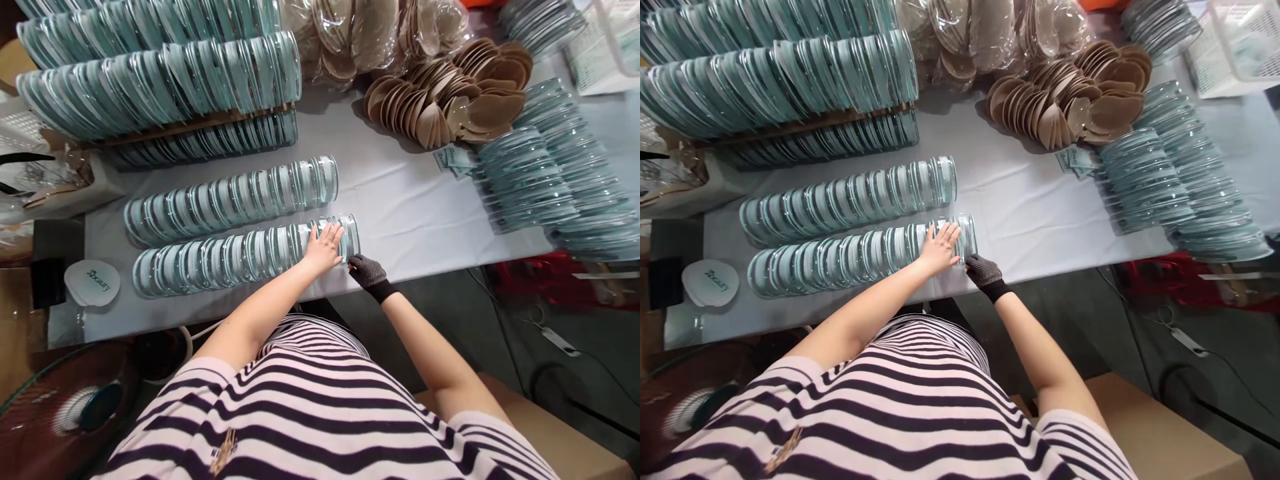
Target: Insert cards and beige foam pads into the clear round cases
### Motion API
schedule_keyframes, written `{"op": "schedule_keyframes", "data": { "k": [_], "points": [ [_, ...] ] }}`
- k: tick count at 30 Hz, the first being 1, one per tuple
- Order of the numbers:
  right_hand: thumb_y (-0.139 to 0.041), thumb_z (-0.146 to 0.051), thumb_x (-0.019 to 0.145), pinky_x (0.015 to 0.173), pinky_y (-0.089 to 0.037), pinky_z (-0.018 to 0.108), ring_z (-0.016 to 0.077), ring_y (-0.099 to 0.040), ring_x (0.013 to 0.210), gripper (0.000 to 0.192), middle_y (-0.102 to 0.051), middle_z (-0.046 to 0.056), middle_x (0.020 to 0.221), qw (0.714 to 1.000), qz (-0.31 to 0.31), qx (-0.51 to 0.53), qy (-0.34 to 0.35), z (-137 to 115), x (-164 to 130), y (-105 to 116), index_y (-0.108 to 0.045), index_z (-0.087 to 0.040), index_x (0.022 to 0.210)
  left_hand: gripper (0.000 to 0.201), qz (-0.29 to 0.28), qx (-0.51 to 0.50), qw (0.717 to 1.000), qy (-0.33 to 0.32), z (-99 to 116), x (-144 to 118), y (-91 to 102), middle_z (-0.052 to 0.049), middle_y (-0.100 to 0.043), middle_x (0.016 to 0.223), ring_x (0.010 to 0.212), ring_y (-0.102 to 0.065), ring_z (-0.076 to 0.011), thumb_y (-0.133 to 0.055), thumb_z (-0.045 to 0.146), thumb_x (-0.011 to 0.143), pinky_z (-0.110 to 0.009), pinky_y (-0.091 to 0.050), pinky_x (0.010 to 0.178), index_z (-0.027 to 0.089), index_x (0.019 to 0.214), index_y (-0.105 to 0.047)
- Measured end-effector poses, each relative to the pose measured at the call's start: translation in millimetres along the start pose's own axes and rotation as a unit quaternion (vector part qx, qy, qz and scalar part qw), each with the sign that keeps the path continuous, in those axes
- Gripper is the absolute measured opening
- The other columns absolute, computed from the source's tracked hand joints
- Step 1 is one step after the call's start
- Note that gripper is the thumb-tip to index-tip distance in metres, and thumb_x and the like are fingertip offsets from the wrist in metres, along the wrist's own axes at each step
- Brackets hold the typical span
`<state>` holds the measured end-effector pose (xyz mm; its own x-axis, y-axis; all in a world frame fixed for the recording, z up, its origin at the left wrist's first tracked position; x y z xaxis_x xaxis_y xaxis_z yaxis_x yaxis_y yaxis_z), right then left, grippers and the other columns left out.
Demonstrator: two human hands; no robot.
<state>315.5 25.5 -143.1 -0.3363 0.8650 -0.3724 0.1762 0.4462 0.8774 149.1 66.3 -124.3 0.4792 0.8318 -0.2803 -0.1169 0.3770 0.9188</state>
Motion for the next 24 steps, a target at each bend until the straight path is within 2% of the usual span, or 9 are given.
{"op": "schedule_keyframes", "data": {
  "k": [4, 8, 9, 11, 14, 17, 19, 21, 24],
  "points": [
    [-0.047, -0.023, 0.091, 0.065, -0.042, 0.026, 0.0197, -0.066, 0.086, 0.025, -0.069, 0.010, 0.114, 0.997, 0.023, 0.016, -0.072, 5, -11, -36, -0.068, -0.020, 0.105, 0.080, -0.003, -0.010, 1.000, 0.008, 5, 8, 1.7, -0.010, -0.016, 0.163, 0.151, -0.009, -0.0309, -0.050, 0.046, 0.088, -0.060, 0.000, 0.119, 0.017, 0.156, -0.020],
    [-0.043, -0.032, 0.089, 0.069, -0.048, 0.029, 0.0217, -0.068, 0.087, 0.027, -0.070, 0.010, 0.105, 0.990, 0.087, 0.097, -0.053, 4, -31, -51, -0.065, -0.021, 0.101, 0.080, 0.006, -0.045, 0.999, -0.005, 11, 0, 7.6, -0.011, -0.022, 0.162, 0.150, -0.017, -0.0319, -0.056, 0.044, 0.086, -0.061, -0.008, 0.119, 0.019, 0.155, -0.025],
    [-0.043, -0.037, 0.087, 0.069, -0.051, 0.031, 0.0236, -0.069, 0.087, 0.028, -0.071, 0.010, 0.101, 0.987, 0.096, 0.121, -0.050, 5, -37, -56, -0.064, -0.022, 0.098, 0.078, 0.027, -0.054, 0.998, -0.019, 8, -6, 9.7, -0.010, -0.023, 0.161, 0.149, -0.018, -0.0313, -0.056, 0.046, 0.086, -0.060, -0.011, 0.119, 0.020, 0.154, -0.026],
    [-0.043, -0.047, 0.084, 0.068, -0.054, 0.038, 0.0290, -0.070, 0.088, 0.030, -0.072, 0.009, 0.095, 0.988, 0.068, 0.133, -0.035, 5, -41, -68, -0.063, -0.027, 0.094, 0.074, 0.099, -0.055, 0.993, -0.040, -7, -26, 14.2, -0.006, -0.022, 0.162, 0.150, -0.017, -0.0286, -0.053, 0.047, 0.089, -0.057, -0.016, 0.120, 0.022, 0.154, -0.028],
    [-0.042, -0.053, 0.079, 0.065, -0.056, 0.045, 0.0328, -0.072, 0.084, 0.025, -0.073, 0.004, 0.086, 0.987, 0.011, 0.159, 0.000, -15, -35, -86, -0.061, -0.037, 0.082, 0.063, 0.198, -0.050, 0.979, 0.007, -45, -85, 16.2, -0.006, -0.029, 0.160, 0.150, -0.017, -0.0237, -0.045, 0.046, 0.093, -0.047, -0.014, 0.123, 0.021, 0.151, -0.036],
    [-0.043, -0.055, 0.074, 0.060, -0.057, 0.047, 0.0339, -0.072, 0.077, 0.021, -0.074, -0.001, 0.081, 0.983, -0.018, 0.177, 0.047, -73, -16, -90, -0.059, -0.041, 0.077, 0.062, 0.264, -0.095, 0.953, 0.114, -96, -171, 8.0, -0.010, -0.038, 0.155, 0.148, -0.024, -0.0232, -0.043, 0.049, 0.094, -0.043, -0.014, 0.123, 0.019, 0.147, -0.041],
    [-0.045, -0.054, 0.074, 0.062, -0.058, 0.047, 0.0331, -0.073, 0.077, 0.022, -0.075, 0.000, 0.083, 0.975, -0.022, 0.190, 0.110, -132, 6, -80, -0.061, -0.040, 0.079, 0.063, 0.318, -0.136, 0.911, 0.223, -141, -232, -3.3, -0.014, -0.041, 0.152, 0.146, -0.029, -0.0258, -0.050, 0.047, 0.090, -0.045, -0.021, 0.121, 0.017, 0.145, -0.042],
    [-0.048, -0.050, 0.076, 0.068, -0.059, 0.045, 0.0311, -0.073, 0.079, 0.022, -0.075, 0.004, 0.086, 0.961, -0.030, 0.204, 0.186, -205, 35, -65, -0.064, -0.037, 0.083, 0.060, 0.386, -0.170, 0.835, 0.354, -197, -290, -16.7, -0.016, -0.038, 0.152, 0.146, -0.030, -0.0257, -0.051, 0.038, 0.090, -0.045, -0.028, 0.119, 0.017, 0.145, -0.040],
    [-0.051, -0.046, 0.080, 0.075, -0.058, 0.044, 0.0286, -0.072, 0.083, 0.021, -0.075, 0.008, 0.089, 0.938, -0.046, 0.226, 0.258, -331, 86, -45, -0.066, -0.032, 0.086, 0.056, 0.477, -0.198, 0.690, 0.507, -294, -362, -33.7, -0.017, -0.035, 0.153, 0.146, -0.030, -0.0248, -0.049, 0.026, 0.090, -0.045, -0.033, 0.116, 0.019, 0.144, -0.038]
  ]
}}
Point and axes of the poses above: each hand's wrist, its own x-axis towards the middle knuckle, its own y-axis out of the back of the hand, z = x × y, the point moved 2 cm from there along x, towards the middle knuckle
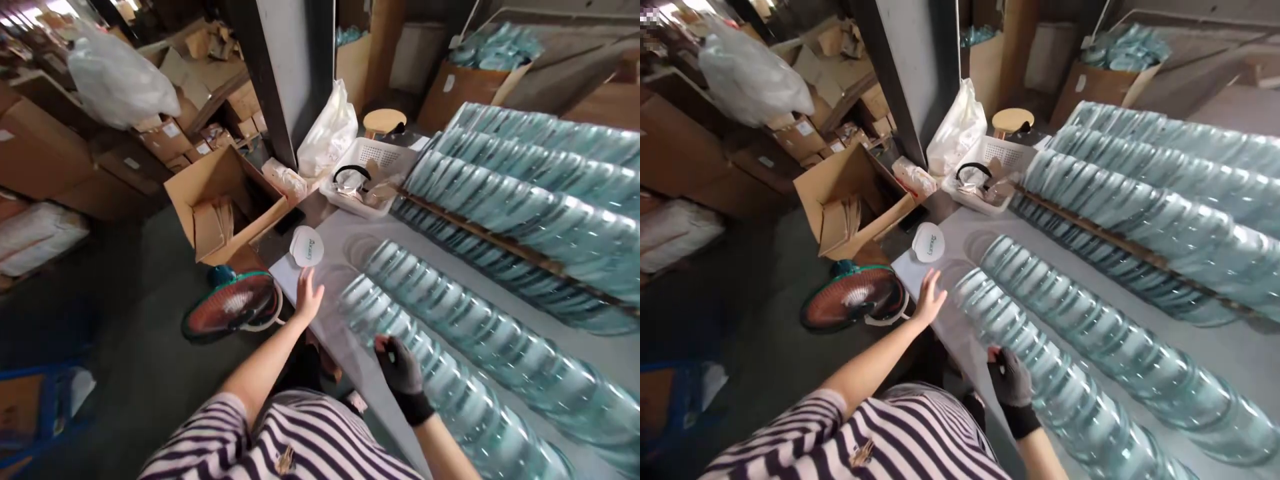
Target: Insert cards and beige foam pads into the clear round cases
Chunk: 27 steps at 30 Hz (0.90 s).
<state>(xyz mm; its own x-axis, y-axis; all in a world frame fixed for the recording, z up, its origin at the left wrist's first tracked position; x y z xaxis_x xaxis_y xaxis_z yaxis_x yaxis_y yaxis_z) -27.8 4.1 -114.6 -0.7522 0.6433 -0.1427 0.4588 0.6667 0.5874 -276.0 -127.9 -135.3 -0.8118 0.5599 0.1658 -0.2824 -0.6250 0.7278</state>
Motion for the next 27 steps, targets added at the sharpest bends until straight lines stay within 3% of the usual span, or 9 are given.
{"op": "schedule_keyframes", "data": {
  "k": [2, 5, 7, 10, 13, 16, 21, 27],
  "points": [
    [-0.053, -0.045, 0.081, 0.083, -0.056, 0.044, 0.0269, -0.071, 0.089, 0.024, -0.074, 0.009, 0.095, 0.998, -0.005, 0.057, 0.017, -52, 79, -29, -0.065, -0.029, 0.095, 0.055, 0.062, -0.007, 0.994, 0.092, -49, 55, 11.5, -0.020, -0.036, 0.152, 0.145, -0.031, -0.0268, -0.051, 0.022, 0.087, -0.047, -0.033, 0.116, 0.018, 0.142, -0.040],
    [-0.057, -0.040, 0.077, 0.091, -0.054, 0.040, 0.0229, -0.066, 0.106, 0.049, -0.066, 0.014, 0.123, 0.980, -0.025, 0.194, -0.024, -106, 194, -93, -0.054, -0.021, 0.122, 0.058, 0.066, 0.003, 0.977, 0.202, -102, 128, 13.3, -0.025, -0.036, 0.151, 0.144, -0.032, -0.0307, -0.056, 0.016, 0.083, -0.048, -0.033, 0.115, 0.010, 0.139, -0.044],
    [-0.061, -0.033, 0.072, 0.085, -0.055, 0.034, 0.0196, -0.067, 0.102, 0.063, -0.060, 0.017, 0.131, 0.960, -0.045, 0.241, -0.135, -119, 255, -141, -0.046, -0.018, 0.131, 0.058, 0.035, 0.021, 0.969, 0.243, -123, 159, 7.8, -0.027, -0.040, 0.148, 0.143, -0.035, -0.0317, -0.057, 0.014, 0.081, -0.048, -0.033, 0.115, 0.007, 0.138, -0.045],
    [-0.057, -0.031, 0.074, 0.073, -0.057, 0.031, 0.0178, -0.069, 0.088, 0.063, -0.067, 0.015, 0.114, 0.929, -0.059, 0.263, -0.254, -119, 307, -195, -0.042, -0.014, 0.133, 0.056, -0.009, 0.044, 0.964, 0.261, -140, 177, -3.3, -0.025, -0.051, 0.139, 0.138, -0.042, -0.0315, -0.055, 0.015, 0.083, -0.050, -0.034, 0.113, 0.006, 0.137, -0.047],
    [-0.054, -0.028, 0.074, 0.069, -0.056, 0.030, 0.0165, -0.068, 0.079, 0.056, -0.070, 0.012, 0.103, 0.927, -0.039, 0.250, -0.277, -113, 320, -223, -0.046, -0.013, 0.127, 0.058, -0.026, 0.042, 0.967, 0.249, -145, 171, -13.7, -0.026, -0.050, 0.140, 0.138, -0.042, -0.0322, -0.055, 0.015, 0.082, -0.050, -0.033, 0.114, 0.004, 0.138, -0.046],
    [-0.054, -0.026, 0.072, 0.078, -0.054, 0.029, 0.0156, -0.066, 0.087, 0.050, -0.069, 0.011, 0.107, 0.932, -0.012, 0.235, -0.274, -109, 316, -234, -0.050, -0.014, 0.121, 0.065, -0.027, 0.015, 0.971, 0.236, -145, 161, -22.1, -0.027, -0.041, 0.148, 0.143, -0.033, -0.0338, -0.055, 0.017, 0.082, -0.053, -0.029, 0.115, 0.005, 0.143, -0.039],
    [-0.054, -0.033, 0.070, 0.093, -0.048, 0.035, 0.0187, -0.062, 0.102, 0.045, -0.067, 0.010, 0.113, 0.966, 0.041, 0.143, -0.209, -102, 309, -238, -0.057, -0.017, 0.113, 0.072, -0.038, -0.002, 0.967, 0.252, -142, 154, -28.2, -0.028, -0.030, 0.154, 0.147, -0.024, -0.0364, -0.056, 0.026, 0.084, -0.059, -0.021, 0.117, 0.005, 0.148, -0.030],
    [-0.054, -0.037, 0.071, 0.087, -0.050, 0.034, 0.0185, -0.062, 0.090, 0.036, -0.067, 0.008, 0.102, 0.971, 0.058, 0.131, -0.191, -101, 313, -237, -0.058, -0.018, 0.101, 0.066, -0.024, -0.007, 0.965, 0.260, -141, 154, -27.9, -0.027, -0.030, 0.155, 0.147, -0.024, -0.0354, -0.052, 0.027, 0.088, -0.058, -0.021, 0.117, 0.005, 0.147, -0.032]
  ]
}}
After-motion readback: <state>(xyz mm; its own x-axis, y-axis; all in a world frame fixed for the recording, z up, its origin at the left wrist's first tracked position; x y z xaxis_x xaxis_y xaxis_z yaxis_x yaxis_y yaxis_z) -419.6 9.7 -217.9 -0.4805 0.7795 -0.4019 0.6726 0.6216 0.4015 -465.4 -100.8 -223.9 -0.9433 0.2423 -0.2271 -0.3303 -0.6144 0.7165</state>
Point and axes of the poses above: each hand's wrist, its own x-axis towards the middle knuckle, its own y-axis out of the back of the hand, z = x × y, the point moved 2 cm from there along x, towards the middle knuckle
